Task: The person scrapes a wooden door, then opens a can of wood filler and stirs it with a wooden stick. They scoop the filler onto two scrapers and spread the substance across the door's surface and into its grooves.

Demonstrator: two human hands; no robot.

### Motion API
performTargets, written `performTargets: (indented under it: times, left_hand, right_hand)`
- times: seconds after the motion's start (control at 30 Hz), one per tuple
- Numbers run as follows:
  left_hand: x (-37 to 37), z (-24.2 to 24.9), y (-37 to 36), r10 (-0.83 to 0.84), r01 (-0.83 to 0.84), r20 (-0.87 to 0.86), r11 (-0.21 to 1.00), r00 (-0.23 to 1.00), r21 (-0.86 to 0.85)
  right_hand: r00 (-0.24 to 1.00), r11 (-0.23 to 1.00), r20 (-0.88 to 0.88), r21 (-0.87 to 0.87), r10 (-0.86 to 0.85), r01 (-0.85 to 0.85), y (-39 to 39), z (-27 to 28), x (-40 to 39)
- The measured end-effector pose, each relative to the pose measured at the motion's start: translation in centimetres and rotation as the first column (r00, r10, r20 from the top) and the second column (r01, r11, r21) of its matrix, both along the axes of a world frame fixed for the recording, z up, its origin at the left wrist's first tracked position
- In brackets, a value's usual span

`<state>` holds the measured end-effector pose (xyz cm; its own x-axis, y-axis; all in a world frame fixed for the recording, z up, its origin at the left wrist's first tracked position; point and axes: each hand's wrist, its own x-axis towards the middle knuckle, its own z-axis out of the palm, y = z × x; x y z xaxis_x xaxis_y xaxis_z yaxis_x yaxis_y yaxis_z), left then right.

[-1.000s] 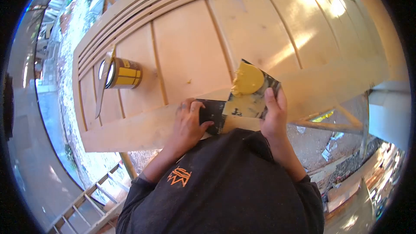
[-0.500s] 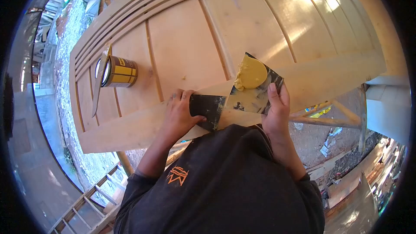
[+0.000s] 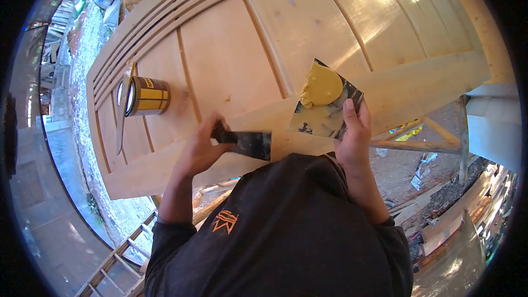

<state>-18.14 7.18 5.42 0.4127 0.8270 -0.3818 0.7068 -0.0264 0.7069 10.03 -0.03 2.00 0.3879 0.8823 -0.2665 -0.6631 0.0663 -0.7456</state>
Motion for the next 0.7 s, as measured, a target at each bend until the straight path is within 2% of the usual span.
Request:
performTargets:
  times: [0.07,0.1,0.2,0.3,0.47,0.6,0.7]
  left_hand:
    - [-0.7,2.2,-0.4,0.052,-0.066,0.144,0.993,0.988,0.097]
    - [-0.6,3.7,-0.6,0.035,-0.063,0.133,0.974,0.991,0.219]
    - [-0.3,5.1,-1.1,0.026,-0.062,0.098,0.921,0.995,0.385]
    - [-0.6,4.0,-0.9,0.043,-0.065,0.066,0.917,0.997,0.393]
    - [-1.2,1.8,-1.1,0.033,-0.107,0.153,0.857,0.988,0.503]
    - [-1.5,0.7,-1.5,0.031,-0.105,0.128,0.772,0.991,0.626]
    - [-1.5,-0.6,-1.4,-0.036,-0.111,0.179,0.658,0.983,0.745]
  right_hand:
    - [1.000,1.000,-0.006,-0.004,-0.022,0.022,0.0,0.0,0.0]
    - [1.000,1.000,-0.007,-0.013,-0.029,0.029,0.1,-0.1,0.0]
    - [0.999,0.999,-0.008,-0.035,-0.032,0.032,0.1,-0.4,0.0]
    - [1.000,0.999,-0.007,-0.030,-0.011,0.011,0.5,-0.4,-0.2]
    - [0.999,0.999,0.021,-0.034,0.043,-0.042,0.7,-0.8,-0.3]
    - [0.999,0.998,0.032,-0.046,0.044,-0.042,0.8,-0.8,-0.6]
    - [0.998,0.998,0.030,-0.043,0.052,-0.051,0.8,-0.8,-0.5]
